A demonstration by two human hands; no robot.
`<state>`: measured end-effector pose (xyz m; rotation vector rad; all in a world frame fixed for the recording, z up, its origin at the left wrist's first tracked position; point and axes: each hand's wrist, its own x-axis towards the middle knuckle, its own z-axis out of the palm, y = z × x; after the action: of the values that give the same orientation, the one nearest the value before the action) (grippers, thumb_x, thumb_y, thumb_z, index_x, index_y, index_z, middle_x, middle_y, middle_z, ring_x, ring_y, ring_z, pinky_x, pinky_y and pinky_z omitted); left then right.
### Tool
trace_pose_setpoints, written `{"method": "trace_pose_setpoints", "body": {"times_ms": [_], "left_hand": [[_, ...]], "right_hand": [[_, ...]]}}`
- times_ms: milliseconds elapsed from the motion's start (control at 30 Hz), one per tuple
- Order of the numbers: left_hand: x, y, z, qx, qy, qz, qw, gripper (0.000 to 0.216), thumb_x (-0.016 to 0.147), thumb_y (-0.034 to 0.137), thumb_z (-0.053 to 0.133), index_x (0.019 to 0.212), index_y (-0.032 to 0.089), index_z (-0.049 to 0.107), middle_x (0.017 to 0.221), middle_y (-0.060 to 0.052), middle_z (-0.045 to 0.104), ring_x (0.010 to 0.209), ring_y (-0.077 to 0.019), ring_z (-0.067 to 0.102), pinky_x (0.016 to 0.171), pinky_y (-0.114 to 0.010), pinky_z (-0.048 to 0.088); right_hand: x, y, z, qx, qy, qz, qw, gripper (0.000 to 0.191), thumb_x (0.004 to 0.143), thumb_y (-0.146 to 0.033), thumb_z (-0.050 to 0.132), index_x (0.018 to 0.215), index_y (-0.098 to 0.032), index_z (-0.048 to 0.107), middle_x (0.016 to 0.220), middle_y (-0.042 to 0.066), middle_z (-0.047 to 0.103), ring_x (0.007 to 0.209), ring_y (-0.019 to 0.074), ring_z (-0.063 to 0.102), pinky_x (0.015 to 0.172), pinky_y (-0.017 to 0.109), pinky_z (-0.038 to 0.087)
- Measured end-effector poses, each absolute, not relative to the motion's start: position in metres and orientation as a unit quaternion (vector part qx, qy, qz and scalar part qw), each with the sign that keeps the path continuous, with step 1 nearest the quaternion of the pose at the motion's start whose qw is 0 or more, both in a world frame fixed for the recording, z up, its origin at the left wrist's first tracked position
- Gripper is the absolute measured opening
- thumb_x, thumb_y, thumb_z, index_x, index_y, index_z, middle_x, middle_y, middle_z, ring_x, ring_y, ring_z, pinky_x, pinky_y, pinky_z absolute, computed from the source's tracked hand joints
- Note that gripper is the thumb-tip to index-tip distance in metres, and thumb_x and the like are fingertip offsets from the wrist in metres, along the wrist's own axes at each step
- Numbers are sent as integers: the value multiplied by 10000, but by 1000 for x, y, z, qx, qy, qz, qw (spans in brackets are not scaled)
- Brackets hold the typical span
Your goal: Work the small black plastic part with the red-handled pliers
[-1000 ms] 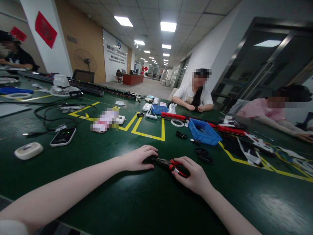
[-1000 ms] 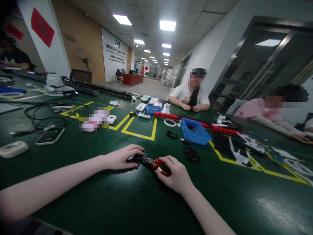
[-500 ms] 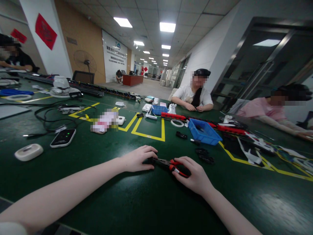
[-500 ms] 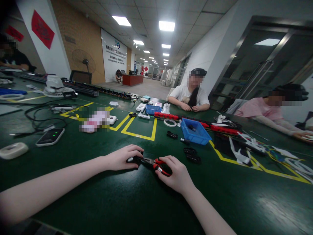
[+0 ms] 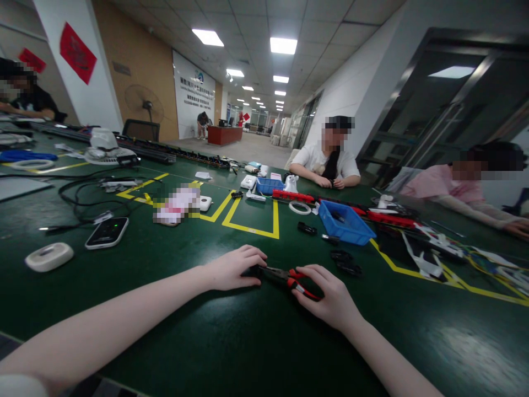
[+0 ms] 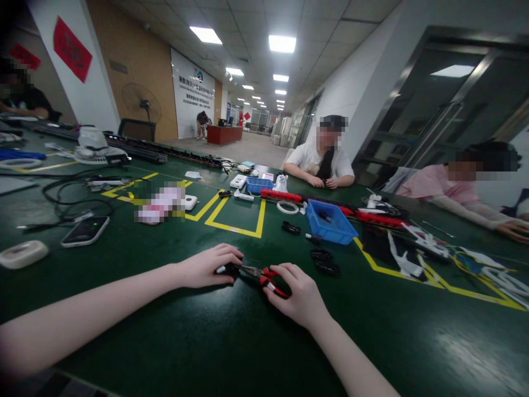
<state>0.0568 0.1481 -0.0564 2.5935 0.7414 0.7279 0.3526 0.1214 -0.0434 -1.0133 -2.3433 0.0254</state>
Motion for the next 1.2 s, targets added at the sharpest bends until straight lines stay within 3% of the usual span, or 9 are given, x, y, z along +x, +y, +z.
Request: {"method": "trace_pose_setpoints", "body": {"times_ms": [633,1000,1200], "left_hand": [[56,150,-60,920,247,257,162,382,874,309,683,1226,202,580,1300,-112,567,1275,-264,478,1053,-441,453],[58,147,-56,923,250,252,149,343,897,335,652,1201,189,588,1223,-105,611,1228,-261,504,1033,-429,461],[58,147,-56,924,253,250,142,342,896,343,651,1197,190,592,1223,-102,614,1229,-264,503,1036,-427,459]], "right_hand": [[352,123,-43,-445,-857,116,234,332,833,-378,638,1124,-218,634,1067,63,684,934,199,671,824,347,561],[353,122,-40,-445,-876,63,177,503,800,-430,673,1257,-238,590,1099,66,656,931,216,662,795,359,554],[351,123,-40,-417,-891,-24,179,413,839,-396,636,1206,-211,598,1097,94,659,987,240,633,837,404,518]]}}
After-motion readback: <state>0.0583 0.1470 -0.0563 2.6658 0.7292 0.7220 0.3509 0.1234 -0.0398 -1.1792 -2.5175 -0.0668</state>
